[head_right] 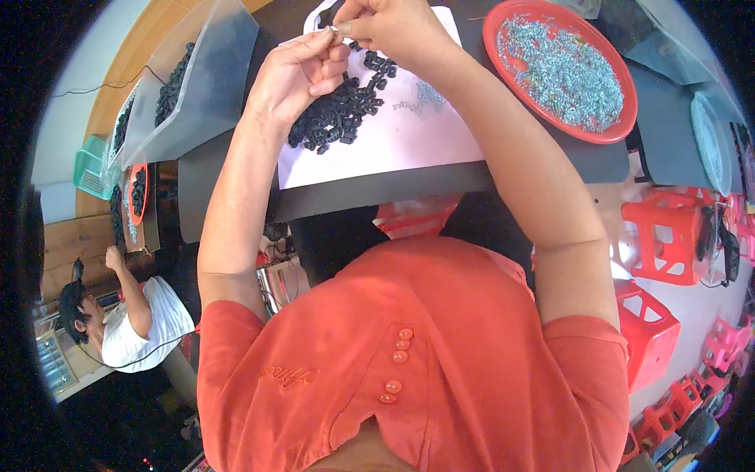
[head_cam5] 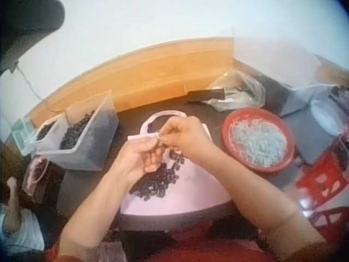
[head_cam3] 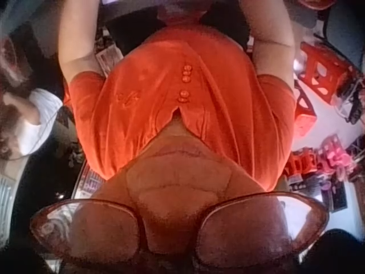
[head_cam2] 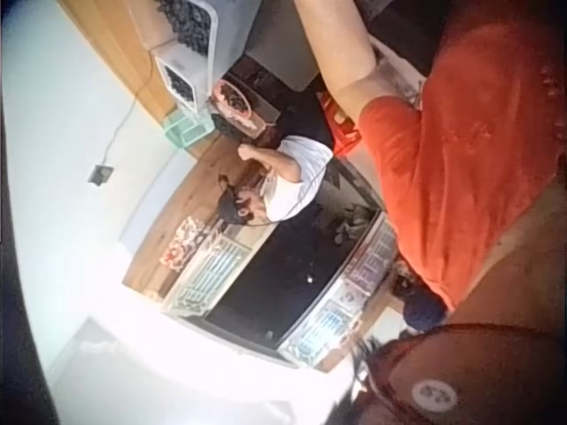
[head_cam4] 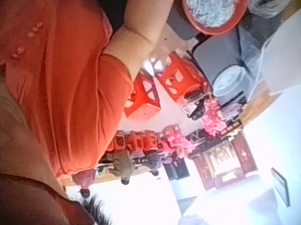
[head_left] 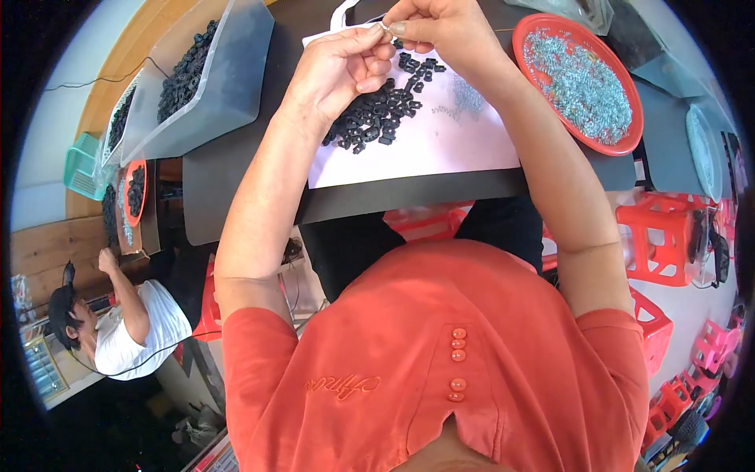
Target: The recorder is manually assembling small silver jewelry components onto black plastic base pieces.
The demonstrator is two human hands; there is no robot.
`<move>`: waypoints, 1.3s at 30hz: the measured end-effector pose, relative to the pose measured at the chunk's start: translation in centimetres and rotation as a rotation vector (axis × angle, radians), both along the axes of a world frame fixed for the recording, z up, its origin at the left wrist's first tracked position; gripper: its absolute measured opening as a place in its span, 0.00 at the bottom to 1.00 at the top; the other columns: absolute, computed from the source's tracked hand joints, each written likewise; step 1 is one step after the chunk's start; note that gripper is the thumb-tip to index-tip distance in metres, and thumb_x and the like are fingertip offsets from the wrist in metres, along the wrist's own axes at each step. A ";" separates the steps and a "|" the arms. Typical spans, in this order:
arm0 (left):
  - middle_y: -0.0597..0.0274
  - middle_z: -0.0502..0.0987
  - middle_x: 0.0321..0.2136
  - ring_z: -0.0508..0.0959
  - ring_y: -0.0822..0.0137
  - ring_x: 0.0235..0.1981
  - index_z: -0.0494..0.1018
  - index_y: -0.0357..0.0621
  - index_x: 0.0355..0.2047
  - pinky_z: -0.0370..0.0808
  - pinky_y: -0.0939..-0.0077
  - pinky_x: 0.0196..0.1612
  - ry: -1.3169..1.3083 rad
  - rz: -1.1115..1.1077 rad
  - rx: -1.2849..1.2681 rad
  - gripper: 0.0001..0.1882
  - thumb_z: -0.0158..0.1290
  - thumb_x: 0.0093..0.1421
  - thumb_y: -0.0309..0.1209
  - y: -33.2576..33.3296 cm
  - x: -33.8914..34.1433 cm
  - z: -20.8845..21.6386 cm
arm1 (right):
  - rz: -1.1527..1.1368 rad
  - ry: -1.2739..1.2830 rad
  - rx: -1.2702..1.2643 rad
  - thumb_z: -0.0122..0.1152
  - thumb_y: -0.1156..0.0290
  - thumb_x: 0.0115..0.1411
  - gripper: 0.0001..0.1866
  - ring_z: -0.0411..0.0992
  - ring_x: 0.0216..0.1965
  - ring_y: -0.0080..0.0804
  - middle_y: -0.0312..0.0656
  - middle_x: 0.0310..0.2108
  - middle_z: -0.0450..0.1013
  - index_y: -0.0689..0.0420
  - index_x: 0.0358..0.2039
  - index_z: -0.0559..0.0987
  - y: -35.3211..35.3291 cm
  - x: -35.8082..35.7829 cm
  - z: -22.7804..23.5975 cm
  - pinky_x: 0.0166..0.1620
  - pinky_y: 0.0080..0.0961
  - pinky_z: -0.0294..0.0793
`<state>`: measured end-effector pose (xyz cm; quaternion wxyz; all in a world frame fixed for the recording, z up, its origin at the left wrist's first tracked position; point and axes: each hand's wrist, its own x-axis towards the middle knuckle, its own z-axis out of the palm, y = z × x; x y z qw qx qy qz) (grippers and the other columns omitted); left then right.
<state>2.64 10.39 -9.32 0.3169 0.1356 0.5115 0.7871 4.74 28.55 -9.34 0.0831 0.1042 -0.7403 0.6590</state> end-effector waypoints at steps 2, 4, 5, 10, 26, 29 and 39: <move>0.58 0.71 0.27 0.66 0.74 0.23 0.71 0.32 0.35 0.59 0.84 0.19 0.018 0.012 -0.007 0.12 0.49 0.65 0.32 0.0 0.0 0.0 | 0.000 0.006 0.015 0.63 0.78 0.51 0.03 0.70 0.20 0.19 0.37 0.20 0.75 0.62 0.28 0.80 0.1 -0.1 -0.2 0.23 0.17 0.68; 0.57 0.72 0.28 0.66 0.74 0.24 0.71 0.32 0.35 0.59 0.84 0.19 0.036 0.024 -0.016 0.12 0.49 0.65 0.32 0.0 -0.1 -0.1 | -0.015 0.058 0.029 0.64 0.77 0.51 0.03 0.70 0.20 0.19 0.37 0.21 0.75 0.62 0.28 0.80 0.1 -0.2 -0.4 0.23 0.18 0.68; 0.57 0.72 0.28 0.67 0.74 0.23 0.71 0.32 0.35 0.60 0.83 0.19 0.043 0.022 -0.014 0.12 0.49 0.65 0.32 0.0 -0.1 -0.1 | -0.014 0.057 0.029 0.64 0.77 0.51 0.03 0.70 0.20 0.19 0.37 0.21 0.75 0.62 0.28 0.80 0.1 -0.2 -0.4 0.23 0.18 0.68; 0.59 0.76 0.25 0.70 0.75 0.21 0.73 0.33 0.34 0.65 0.83 0.20 0.088 0.079 -0.016 0.09 0.51 0.64 0.29 -0.1 -0.1 -0.4 | -0.028 -0.023 -0.012 0.63 0.76 0.53 0.04 0.70 0.21 0.18 0.35 0.20 0.75 0.62 0.30 0.81 -0.3 0.7 0.9 0.23 0.15 0.67; 0.63 0.77 0.24 0.73 0.75 0.22 0.76 0.34 0.32 0.65 0.84 0.23 0.448 0.497 -0.284 0.08 0.57 0.59 0.29 -2.8 -1.4 0.9 | 0.036 0.044 -0.179 0.60 0.77 0.54 0.03 0.68 0.21 0.18 0.35 0.19 0.72 0.62 0.26 0.78 0.7 -0.5 -0.4 0.24 0.17 0.66; 0.65 0.77 0.23 0.73 0.77 0.23 0.78 0.36 0.30 0.65 0.85 0.24 0.566 0.576 -0.574 0.06 0.57 0.56 0.27 -3.6 -1.8 -0.1 | -0.144 0.022 0.244 0.60 0.77 0.52 0.02 0.68 0.22 0.19 0.35 0.19 0.71 0.62 0.26 0.78 -0.1 0.3 0.2 0.26 0.17 0.66; 0.59 0.80 0.24 0.78 0.69 0.27 0.80 0.39 0.29 0.73 0.75 0.35 0.898 0.441 -0.892 0.08 0.59 0.45 0.24 -4.4 -2.8 -1.2 | 0.207 0.462 0.573 0.58 0.76 0.54 0.05 0.69 0.26 0.24 0.35 0.24 0.71 0.58 0.33 0.77 -2.3 0.8 -3.5 0.33 0.23 0.70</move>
